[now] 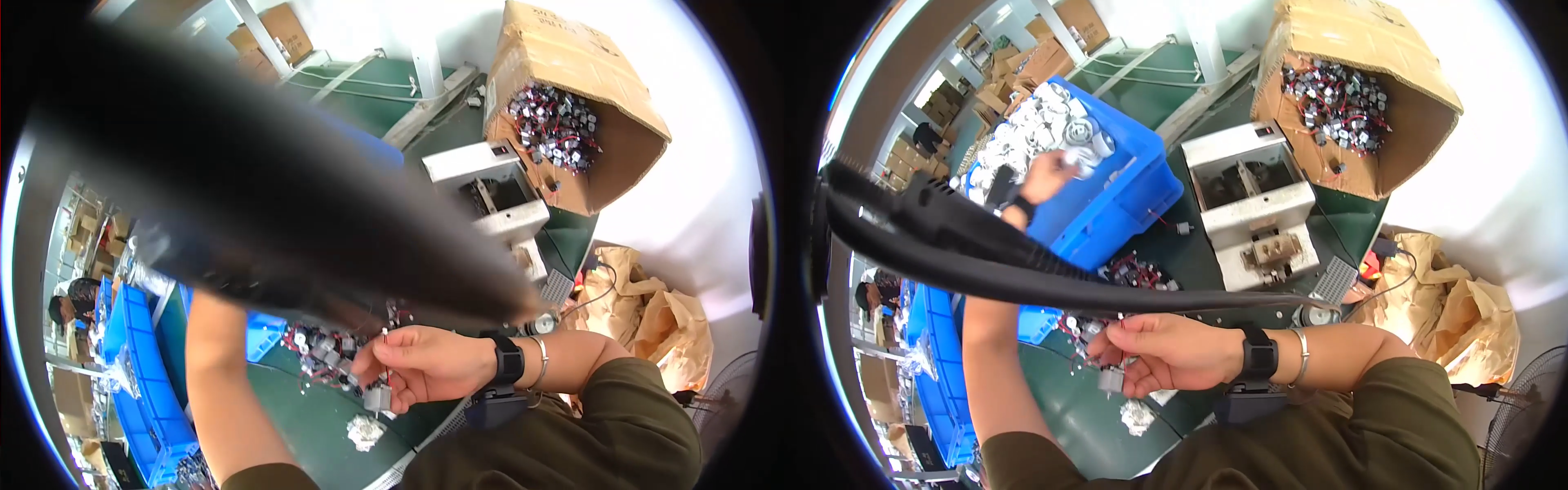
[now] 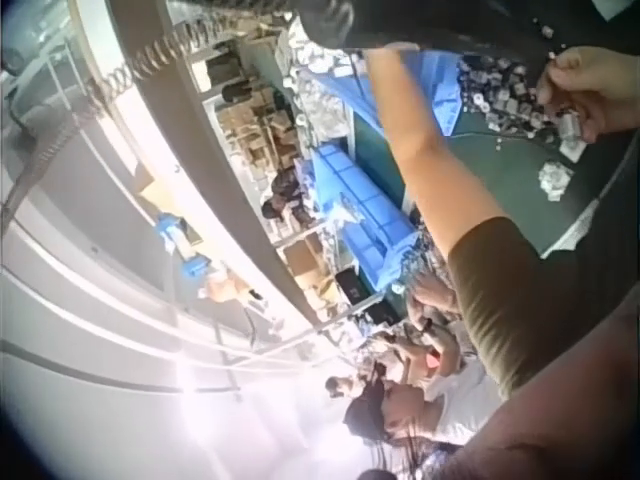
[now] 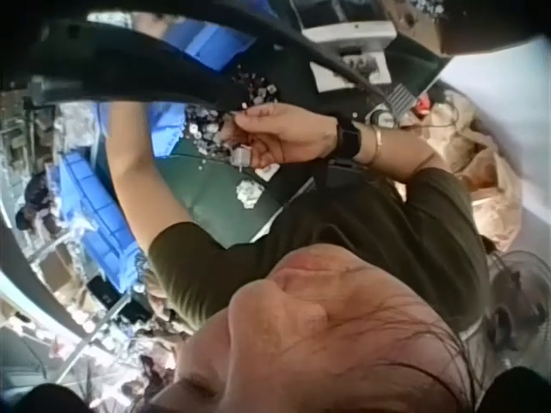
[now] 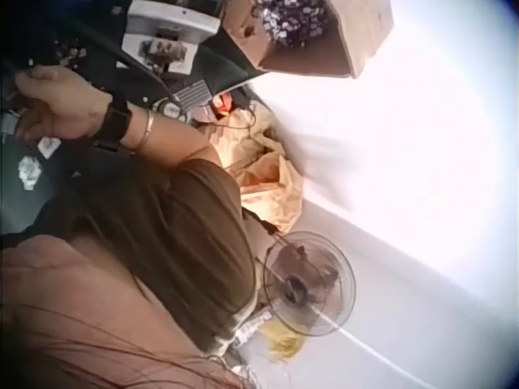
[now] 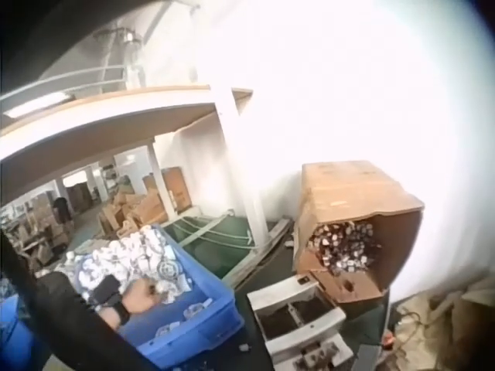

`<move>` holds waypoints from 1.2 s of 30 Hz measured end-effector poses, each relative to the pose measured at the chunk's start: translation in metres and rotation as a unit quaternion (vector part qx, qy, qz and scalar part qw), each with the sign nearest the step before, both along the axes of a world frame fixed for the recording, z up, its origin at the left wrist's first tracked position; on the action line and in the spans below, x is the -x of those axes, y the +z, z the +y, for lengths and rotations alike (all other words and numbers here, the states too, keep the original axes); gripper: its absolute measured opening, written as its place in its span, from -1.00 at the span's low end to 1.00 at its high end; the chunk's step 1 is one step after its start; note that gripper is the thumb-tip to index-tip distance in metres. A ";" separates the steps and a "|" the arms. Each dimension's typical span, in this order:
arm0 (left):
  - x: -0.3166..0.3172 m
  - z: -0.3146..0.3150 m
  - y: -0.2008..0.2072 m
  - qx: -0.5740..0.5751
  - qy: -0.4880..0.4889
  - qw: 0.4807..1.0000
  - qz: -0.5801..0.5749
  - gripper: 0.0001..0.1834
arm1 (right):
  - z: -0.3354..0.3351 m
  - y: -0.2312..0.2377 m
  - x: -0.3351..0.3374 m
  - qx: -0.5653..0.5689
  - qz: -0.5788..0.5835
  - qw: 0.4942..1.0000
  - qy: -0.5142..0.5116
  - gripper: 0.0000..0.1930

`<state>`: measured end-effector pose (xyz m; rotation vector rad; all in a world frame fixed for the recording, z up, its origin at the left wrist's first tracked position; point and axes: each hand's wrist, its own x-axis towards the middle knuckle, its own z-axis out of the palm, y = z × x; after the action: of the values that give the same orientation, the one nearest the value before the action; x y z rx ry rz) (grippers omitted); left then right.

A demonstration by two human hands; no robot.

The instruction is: The person picks up a motor and a plastic housing, fits the motor into the housing, and secures it by driving screws with a power screwdriver. This process is repeated multiple times throughout the video.

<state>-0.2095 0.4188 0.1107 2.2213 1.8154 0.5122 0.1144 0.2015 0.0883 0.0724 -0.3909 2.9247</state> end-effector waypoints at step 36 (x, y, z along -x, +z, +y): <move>-0.218 -0.290 -0.053 -0.135 -0.030 0.985 -0.100 -0.29 | 0.013 0.008 -0.075 -0.770 -0.244 0.552 -0.207 -0.74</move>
<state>0.0088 0.1291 0.0576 2.2844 1.6557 0.9828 0.1890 0.2149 0.0967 -0.5054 -2.3989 1.1951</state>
